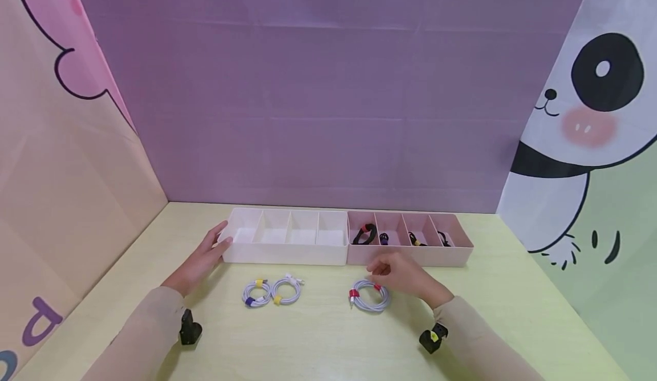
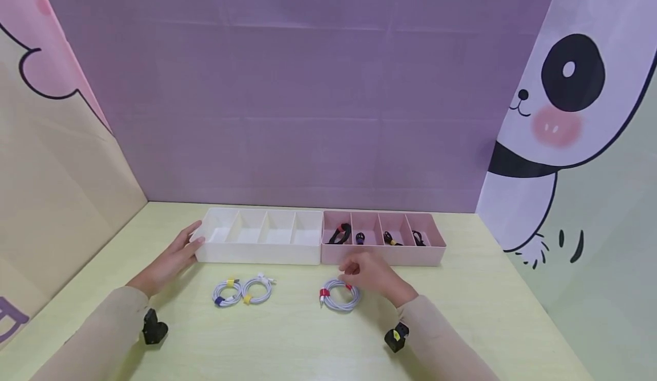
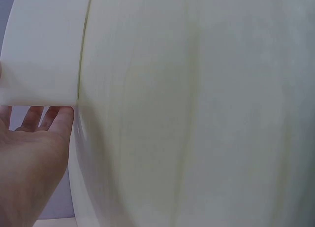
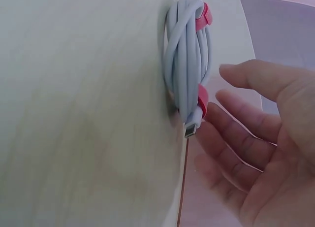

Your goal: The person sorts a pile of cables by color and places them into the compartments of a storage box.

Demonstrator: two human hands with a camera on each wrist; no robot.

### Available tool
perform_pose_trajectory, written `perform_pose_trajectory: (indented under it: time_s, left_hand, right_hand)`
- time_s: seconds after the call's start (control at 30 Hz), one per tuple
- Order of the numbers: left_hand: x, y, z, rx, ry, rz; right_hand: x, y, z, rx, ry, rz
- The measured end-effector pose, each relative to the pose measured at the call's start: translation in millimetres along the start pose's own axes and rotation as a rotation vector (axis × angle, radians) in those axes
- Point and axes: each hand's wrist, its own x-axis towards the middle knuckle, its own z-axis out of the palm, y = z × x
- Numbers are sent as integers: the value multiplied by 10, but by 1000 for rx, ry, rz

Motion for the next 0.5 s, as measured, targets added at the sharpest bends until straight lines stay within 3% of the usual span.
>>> perform_pose_trajectory:
  time_s: [0.27,0.5]
  left_hand:
    - [2,7,-2,18,-1,4]
    - [-7,9,-1,20,-1,-7]
  right_hand:
    - [-57,6,22,25,-113,22]
    - [-70,7,37,9,-130,28]
